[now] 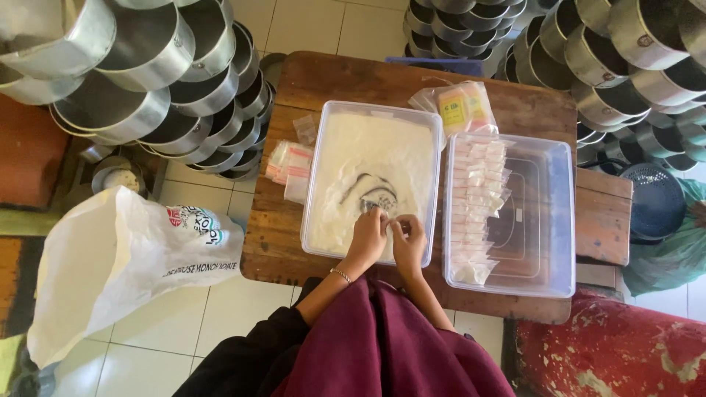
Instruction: The person uses a spoon to transfer white powder into small plastic bags, then places the filled bags into a clear plastic container.
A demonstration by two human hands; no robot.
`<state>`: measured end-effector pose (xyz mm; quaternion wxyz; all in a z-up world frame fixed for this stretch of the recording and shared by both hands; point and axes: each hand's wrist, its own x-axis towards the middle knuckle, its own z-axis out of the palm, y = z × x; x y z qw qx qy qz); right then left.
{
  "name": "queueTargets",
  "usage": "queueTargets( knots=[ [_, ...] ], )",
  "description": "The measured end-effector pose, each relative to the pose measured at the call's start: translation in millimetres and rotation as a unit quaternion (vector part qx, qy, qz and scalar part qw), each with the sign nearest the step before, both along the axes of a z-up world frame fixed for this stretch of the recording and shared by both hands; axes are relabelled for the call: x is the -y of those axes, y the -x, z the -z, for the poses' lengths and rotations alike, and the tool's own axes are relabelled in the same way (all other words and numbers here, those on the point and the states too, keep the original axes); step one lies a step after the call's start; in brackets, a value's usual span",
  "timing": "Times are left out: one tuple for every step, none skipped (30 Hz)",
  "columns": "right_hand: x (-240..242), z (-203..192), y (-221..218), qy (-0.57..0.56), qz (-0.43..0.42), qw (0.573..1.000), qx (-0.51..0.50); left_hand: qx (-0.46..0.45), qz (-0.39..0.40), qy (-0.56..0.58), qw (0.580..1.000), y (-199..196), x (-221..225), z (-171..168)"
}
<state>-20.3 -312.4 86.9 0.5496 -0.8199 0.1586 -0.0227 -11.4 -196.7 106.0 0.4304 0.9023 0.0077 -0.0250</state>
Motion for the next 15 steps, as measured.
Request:
queueTargets(
  knots=[
    [3.6,-3.6,-2.9,0.0,-0.003,1.0,0.001,0.001,-0.003,0.0,1.0,-0.1,2.2,9.0],
    [7.2,-7.5,-5.9,-0.016,0.012,1.0,-0.006,0.005,0.001,0.0,1.0,-0.3,4.3,17.8],
    [9.7,-10.7,-7.0,-0.032,0.028,0.999,-0.015,0.008,0.005,0.0,1.0,1.2,5.3,26.9],
    [11.5,-10.9,-8.2,-0.033,0.026,0.999,-0.015,0.008,0.003,-0.001,1.0,1.3,4.2,30.1],
    [14.4,-11.6,-9.7,-0.028,-0.008,0.999,-0.012,0.016,-0.005,0.0,1.0,0.9,4.2,33.1],
    [17.5,-12.1,-11.3,-0.024,-0.041,0.999,-0.008,0.024,-0.013,0.001,1.0,0.4,4.4,36.1],
    [17.8,-5.7,-11.2,-0.024,-0.04,0.999,-0.008,0.024,-0.012,0.001,1.0,0.7,5.6,36.2],
    [18.1,0.6,-11.1,-0.023,-0.06,0.998,-0.008,0.028,-0.028,0.028,0.999,1.0,6.9,36.1],
    [17.5,6.2,-14.4,-0.023,-0.083,0.996,-0.006,0.034,-0.047,0.055,0.997,-1.2,7.2,35.2],
    [15.0,-0.6,-16.3,-0.023,-0.085,0.996,-0.005,0.036,-0.049,0.055,0.997,-3.2,7.1,23.6],
    [12.8,-6.8,-14.3,-0.021,-0.094,0.995,0.001,-0.017,-0.063,0.116,0.991,-1.7,7.2,12.5],
    [10.6,-12.8,-12.3,-0.019,-0.102,0.995,0.007,-0.071,-0.077,0.175,0.979,-0.3,7.3,1.5],
    [11.7,-19.1,-11.7,-0.018,-0.103,0.995,0.008,-0.07,-0.078,0.176,0.979,-1.1,6.3,8.3],
    [12.7,-25.5,-11.2,-0.017,-0.119,0.993,0.006,-0.087,-0.097,0.198,0.972,-1.9,5.3,15.0],
    [12.8,-32.0,-10.4,-0.016,-0.135,0.991,0.003,-0.104,-0.115,0.219,0.963,-2.7,3.4,21.5]
  ],
)
